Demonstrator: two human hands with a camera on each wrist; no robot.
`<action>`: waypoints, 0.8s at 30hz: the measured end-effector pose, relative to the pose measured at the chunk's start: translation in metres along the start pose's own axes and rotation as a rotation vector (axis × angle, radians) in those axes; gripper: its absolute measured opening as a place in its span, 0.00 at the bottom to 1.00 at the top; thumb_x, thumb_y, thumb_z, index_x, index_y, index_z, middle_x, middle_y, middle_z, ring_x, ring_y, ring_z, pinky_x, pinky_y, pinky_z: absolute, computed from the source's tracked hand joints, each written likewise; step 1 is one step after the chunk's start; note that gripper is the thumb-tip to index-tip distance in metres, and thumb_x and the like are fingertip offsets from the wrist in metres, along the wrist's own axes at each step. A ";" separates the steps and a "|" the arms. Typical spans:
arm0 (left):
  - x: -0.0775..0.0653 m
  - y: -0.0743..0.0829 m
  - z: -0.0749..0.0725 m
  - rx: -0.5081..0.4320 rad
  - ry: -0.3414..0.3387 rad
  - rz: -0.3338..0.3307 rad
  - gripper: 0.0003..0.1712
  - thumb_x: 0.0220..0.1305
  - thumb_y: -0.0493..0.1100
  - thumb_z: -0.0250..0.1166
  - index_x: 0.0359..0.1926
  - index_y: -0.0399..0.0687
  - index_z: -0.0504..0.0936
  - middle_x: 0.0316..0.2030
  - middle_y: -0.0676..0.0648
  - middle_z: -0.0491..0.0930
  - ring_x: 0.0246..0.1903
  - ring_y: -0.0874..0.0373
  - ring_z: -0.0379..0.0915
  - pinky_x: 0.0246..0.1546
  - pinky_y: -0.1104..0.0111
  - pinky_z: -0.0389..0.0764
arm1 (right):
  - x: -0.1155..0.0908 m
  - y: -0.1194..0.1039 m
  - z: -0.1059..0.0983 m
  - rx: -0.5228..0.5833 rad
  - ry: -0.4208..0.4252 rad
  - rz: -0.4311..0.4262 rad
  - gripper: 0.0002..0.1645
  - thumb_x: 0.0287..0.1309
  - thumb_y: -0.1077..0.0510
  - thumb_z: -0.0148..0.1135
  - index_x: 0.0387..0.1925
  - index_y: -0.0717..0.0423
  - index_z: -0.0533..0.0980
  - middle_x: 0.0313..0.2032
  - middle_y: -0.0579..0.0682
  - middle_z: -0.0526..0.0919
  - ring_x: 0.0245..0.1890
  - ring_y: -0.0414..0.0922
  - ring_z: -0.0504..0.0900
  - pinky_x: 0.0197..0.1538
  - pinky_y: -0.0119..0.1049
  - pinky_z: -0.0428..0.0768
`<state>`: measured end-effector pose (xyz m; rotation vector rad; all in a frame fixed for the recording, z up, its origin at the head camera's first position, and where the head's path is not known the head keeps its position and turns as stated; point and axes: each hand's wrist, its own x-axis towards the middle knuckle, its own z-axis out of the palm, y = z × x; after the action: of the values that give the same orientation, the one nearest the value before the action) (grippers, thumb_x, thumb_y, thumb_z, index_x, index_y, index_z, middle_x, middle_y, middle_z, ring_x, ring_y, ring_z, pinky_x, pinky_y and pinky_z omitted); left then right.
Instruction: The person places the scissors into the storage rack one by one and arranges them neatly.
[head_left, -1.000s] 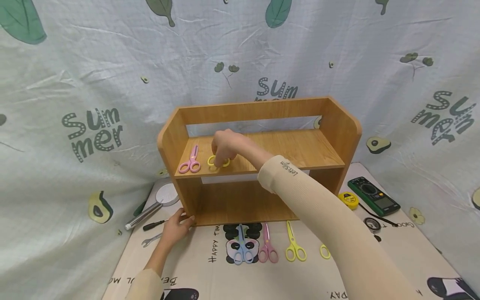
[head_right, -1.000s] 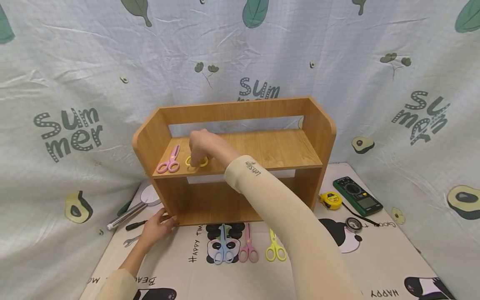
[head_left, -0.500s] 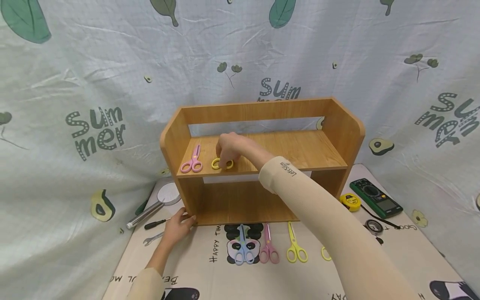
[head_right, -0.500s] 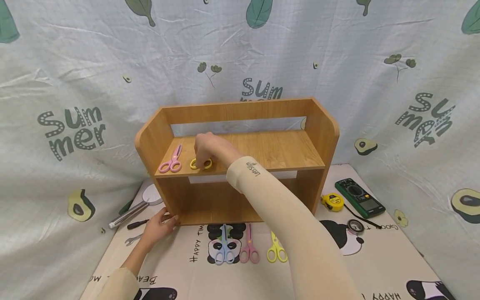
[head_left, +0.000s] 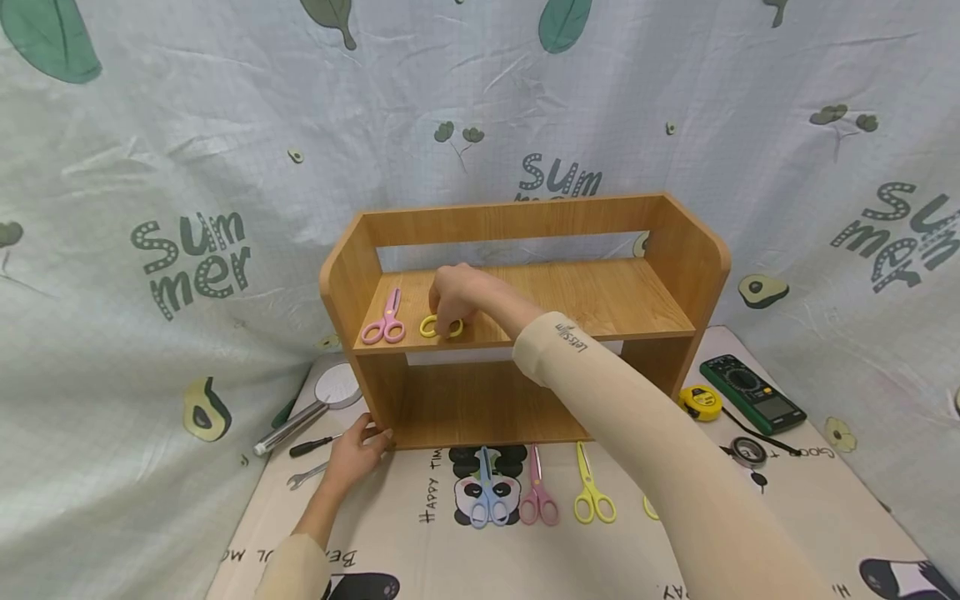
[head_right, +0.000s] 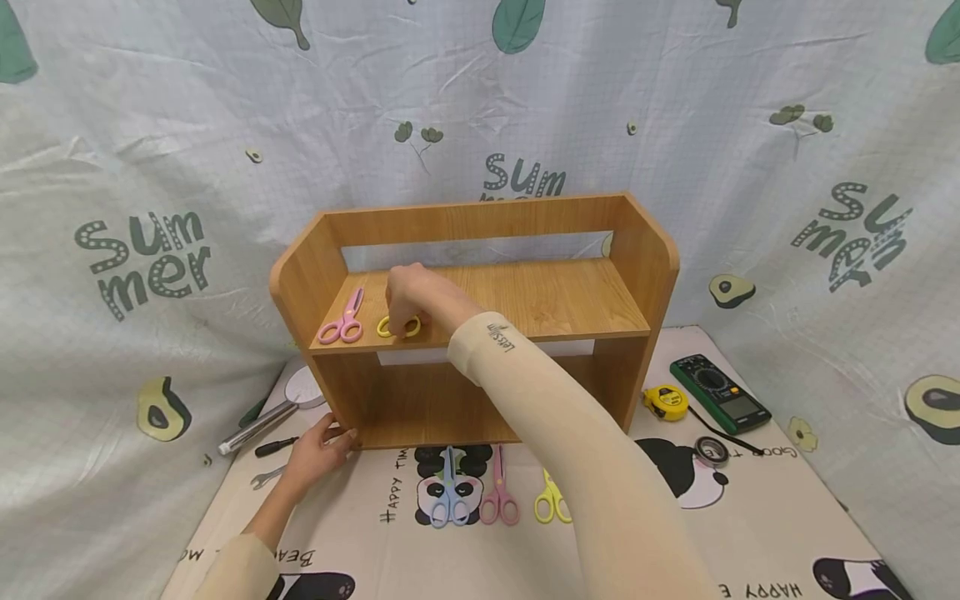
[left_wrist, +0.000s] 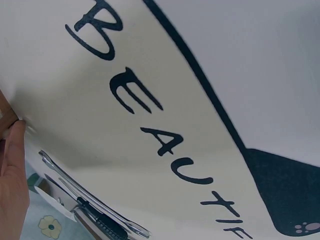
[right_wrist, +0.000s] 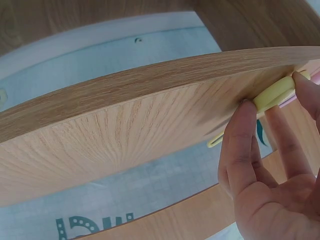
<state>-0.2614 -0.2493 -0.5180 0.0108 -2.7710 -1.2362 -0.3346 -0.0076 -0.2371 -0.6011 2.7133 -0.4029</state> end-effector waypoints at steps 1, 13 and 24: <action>0.000 0.001 0.000 0.004 0.001 -0.002 0.26 0.70 0.45 0.63 0.64 0.37 0.76 0.53 0.30 0.86 0.60 0.32 0.80 0.44 0.60 0.85 | -0.001 0.000 -0.001 -0.001 0.000 0.001 0.18 0.57 0.58 0.74 0.51 0.54 0.84 0.46 0.49 0.83 0.36 0.40 0.75 0.40 0.32 0.81; 0.000 0.002 -0.003 0.006 -0.031 -0.010 0.24 0.71 0.43 0.63 0.64 0.37 0.76 0.54 0.30 0.85 0.60 0.33 0.80 0.46 0.60 0.84 | 0.000 -0.003 0.000 0.005 0.005 0.033 0.19 0.56 0.59 0.75 0.50 0.53 0.85 0.48 0.49 0.82 0.40 0.42 0.75 0.39 0.31 0.79; 0.002 0.000 -0.002 -0.001 -0.034 -0.008 0.23 0.72 0.43 0.63 0.63 0.38 0.76 0.55 0.30 0.85 0.60 0.34 0.80 0.43 0.62 0.84 | -0.002 -0.004 0.000 -0.004 -0.017 0.041 0.18 0.58 0.60 0.72 0.51 0.53 0.83 0.47 0.48 0.82 0.37 0.41 0.75 0.36 0.29 0.76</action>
<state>-0.2635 -0.2506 -0.5162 0.0009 -2.8026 -1.2510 -0.3315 -0.0099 -0.2358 -0.5469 2.7062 -0.3807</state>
